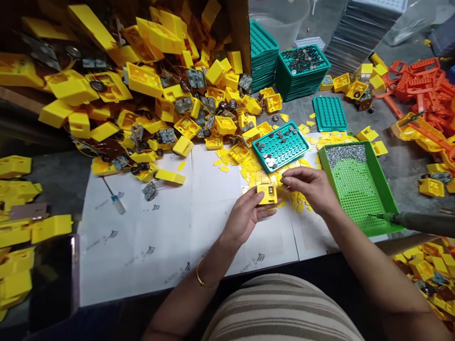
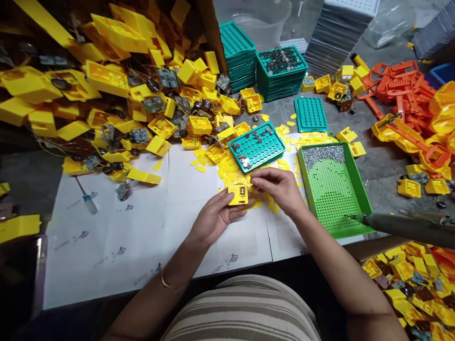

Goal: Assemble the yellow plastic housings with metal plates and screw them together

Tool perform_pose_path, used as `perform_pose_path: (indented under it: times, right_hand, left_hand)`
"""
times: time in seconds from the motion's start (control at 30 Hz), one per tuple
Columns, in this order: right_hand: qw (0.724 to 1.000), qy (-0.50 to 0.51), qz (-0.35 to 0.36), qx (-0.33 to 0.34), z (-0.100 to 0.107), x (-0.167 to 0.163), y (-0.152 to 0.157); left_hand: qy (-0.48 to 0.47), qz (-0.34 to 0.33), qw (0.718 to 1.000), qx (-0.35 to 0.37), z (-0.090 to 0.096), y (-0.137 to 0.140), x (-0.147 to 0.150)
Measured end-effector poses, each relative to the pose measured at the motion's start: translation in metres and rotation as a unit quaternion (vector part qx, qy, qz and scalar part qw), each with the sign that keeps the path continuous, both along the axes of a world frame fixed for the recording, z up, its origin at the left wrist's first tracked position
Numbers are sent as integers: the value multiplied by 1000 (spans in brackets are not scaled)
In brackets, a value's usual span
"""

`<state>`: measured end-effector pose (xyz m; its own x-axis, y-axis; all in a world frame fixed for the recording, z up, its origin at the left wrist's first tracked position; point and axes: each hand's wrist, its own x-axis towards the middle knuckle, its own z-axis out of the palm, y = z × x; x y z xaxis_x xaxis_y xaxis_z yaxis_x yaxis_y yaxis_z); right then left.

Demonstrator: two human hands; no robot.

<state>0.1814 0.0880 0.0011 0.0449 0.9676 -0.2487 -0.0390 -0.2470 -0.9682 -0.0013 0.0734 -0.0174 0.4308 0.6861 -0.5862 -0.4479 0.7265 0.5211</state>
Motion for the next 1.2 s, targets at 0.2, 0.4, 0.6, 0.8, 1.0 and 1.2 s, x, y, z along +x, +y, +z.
perform_pose_path:
  times: [0.2, 0.4, 0.6, 0.8, 1.0, 1.2]
  right_hand:
    - [999, -14, 27, -9, -12, -4, -20]
    - [938, -273, 56, 208, -11, -8, -25]
    - [891, -361, 75, 264, -13, -14, -28]
    - [861, -419, 117, 264, -14, -16, -29]
    - [917, -323, 157, 176, -7, -8, -21]
    - [992, -50, 112, -30, -3, -2, -14]
  left_hand:
    - [-13, 10, 1000, 1, -3, 0, 1]
    - [9, 17, 1000, 15, -3, -1, 3]
    - [9, 15, 1000, 20, -4, -2, 4]
    - [32, 24, 999, 30, -7, -3, 5]
    - [74, 0, 993, 95, -5, -8, 5]
    - [79, -48, 983, 159, -4, -12, 2]
